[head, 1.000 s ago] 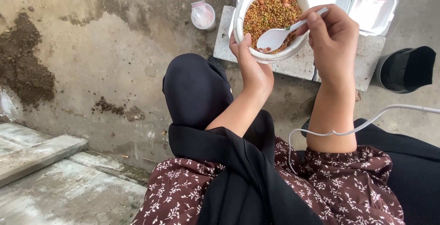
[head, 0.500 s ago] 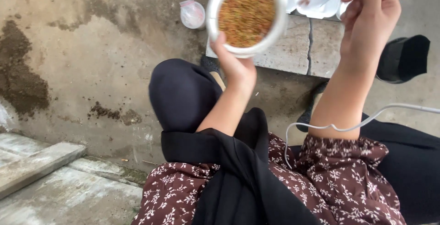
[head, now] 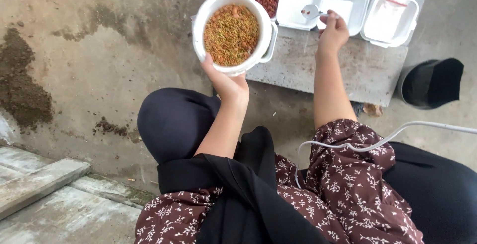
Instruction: The person is mixing different varieties of seeds in a white bowl using a plastic spoon, occasionally adding more seeds from nearby containers.
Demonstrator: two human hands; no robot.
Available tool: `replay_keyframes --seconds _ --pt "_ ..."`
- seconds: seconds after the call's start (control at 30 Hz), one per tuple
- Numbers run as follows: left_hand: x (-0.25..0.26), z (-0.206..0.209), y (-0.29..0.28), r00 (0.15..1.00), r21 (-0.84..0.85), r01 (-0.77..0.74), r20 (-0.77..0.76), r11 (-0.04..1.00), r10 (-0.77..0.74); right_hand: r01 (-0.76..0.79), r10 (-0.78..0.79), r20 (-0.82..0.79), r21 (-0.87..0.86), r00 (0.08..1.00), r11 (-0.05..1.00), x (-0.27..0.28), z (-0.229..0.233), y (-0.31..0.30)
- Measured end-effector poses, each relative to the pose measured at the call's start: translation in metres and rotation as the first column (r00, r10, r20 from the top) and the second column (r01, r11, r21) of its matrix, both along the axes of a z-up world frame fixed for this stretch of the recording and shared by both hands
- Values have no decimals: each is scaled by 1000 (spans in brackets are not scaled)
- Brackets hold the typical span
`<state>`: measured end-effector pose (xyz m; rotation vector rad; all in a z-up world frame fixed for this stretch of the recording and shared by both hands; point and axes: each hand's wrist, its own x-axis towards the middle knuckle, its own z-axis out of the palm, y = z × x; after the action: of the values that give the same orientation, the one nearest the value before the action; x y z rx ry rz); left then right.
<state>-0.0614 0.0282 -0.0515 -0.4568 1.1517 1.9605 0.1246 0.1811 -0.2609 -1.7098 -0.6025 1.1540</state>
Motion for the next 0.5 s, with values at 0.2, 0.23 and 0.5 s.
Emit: replay_keyframes --seconds 0.2,0.23,0.5 --pt "1 -16 2 995 54 5 -99 999 0 -285 246 340 69 908 956 -6 -6 -11" --pt "2 -16 1 995 54 5 -97 999 0 -284 245 342 69 907 956 -4 0 -8" --pt "16 1 -8 995 199 29 -101 980 -8 -6 -83 96 688 992 726 24 187 -11"
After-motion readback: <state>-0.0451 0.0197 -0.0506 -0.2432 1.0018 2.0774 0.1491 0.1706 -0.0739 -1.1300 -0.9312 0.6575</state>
